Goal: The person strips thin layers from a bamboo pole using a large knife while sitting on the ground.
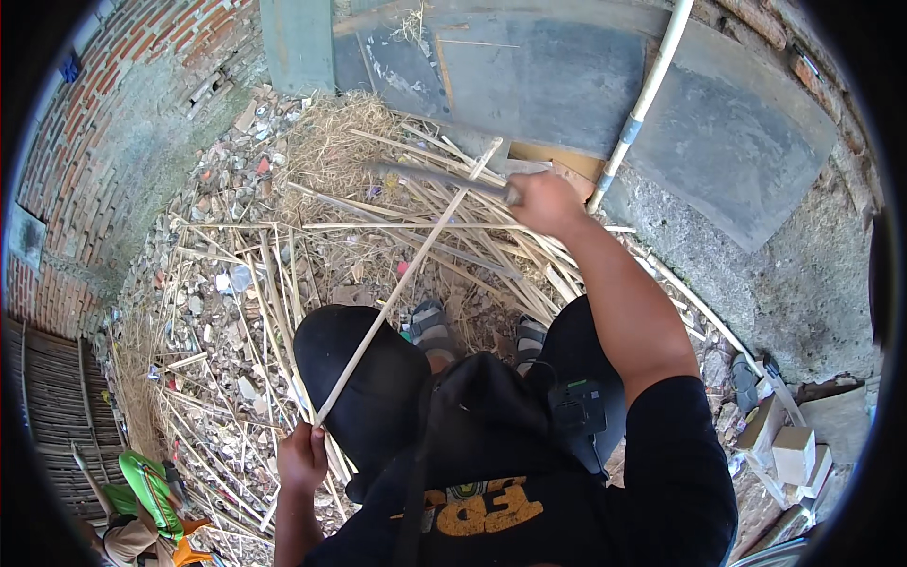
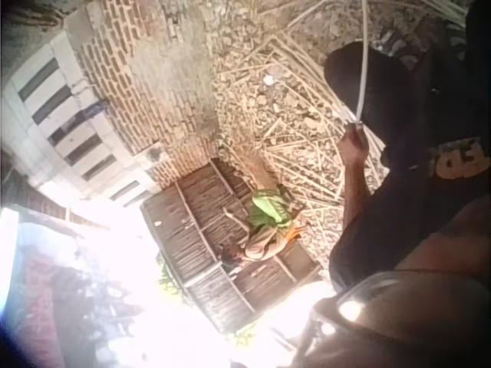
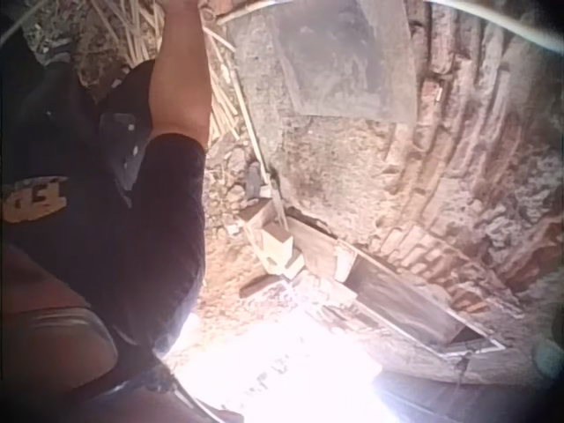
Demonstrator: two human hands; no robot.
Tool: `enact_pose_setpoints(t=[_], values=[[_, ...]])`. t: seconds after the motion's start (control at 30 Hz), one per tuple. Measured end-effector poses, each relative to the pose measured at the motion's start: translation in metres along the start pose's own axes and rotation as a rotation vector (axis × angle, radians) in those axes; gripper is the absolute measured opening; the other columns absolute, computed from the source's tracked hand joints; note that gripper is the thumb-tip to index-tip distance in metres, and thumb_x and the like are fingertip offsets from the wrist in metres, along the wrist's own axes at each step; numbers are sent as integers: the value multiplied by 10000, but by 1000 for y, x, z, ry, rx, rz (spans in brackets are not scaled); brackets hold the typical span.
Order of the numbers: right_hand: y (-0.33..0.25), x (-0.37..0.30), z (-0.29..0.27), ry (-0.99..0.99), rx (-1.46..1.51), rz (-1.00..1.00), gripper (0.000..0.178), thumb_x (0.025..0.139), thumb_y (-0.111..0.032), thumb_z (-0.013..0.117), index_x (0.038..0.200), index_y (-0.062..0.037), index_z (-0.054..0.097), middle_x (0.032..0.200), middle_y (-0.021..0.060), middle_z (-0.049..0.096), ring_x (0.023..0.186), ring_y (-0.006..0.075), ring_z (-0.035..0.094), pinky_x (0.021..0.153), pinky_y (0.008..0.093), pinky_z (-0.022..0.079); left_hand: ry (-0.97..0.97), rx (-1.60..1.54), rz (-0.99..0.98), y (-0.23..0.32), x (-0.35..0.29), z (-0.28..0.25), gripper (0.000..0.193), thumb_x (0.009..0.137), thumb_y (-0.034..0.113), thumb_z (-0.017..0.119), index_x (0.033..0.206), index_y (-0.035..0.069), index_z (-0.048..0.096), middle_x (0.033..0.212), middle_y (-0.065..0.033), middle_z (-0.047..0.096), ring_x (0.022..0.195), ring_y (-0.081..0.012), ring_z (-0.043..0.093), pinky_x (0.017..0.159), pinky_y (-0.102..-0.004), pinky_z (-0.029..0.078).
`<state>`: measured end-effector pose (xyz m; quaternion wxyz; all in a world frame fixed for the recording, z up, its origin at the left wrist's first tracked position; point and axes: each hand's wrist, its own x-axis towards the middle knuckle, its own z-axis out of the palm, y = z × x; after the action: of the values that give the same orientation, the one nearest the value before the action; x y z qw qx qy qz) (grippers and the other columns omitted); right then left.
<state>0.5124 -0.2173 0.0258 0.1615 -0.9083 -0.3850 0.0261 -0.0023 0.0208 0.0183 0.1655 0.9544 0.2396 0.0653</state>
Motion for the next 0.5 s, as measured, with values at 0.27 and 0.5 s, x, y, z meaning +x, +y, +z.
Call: enact_pose_setpoints(t=[0.27,0.5], values=[[14,0,-4,63,69,95,159,809,-174,657,965,-153,681,905,110,718,907,306,701,822,451,558,-29,-32,-87,-8,-2,10,246,1000,240,532,841,53,536,629,-226,596,600,-479,604,529,-553,455],[-12,-9,-11,60,137,-101,194,781,-176,682,971,-135,679,922,132,717,902,341,698,810,448,560,-28,-60,-32,-11,-2,8,311,1036,240,452,817,25,498,583,-202,552,545,-444,587,489,-477,418]])
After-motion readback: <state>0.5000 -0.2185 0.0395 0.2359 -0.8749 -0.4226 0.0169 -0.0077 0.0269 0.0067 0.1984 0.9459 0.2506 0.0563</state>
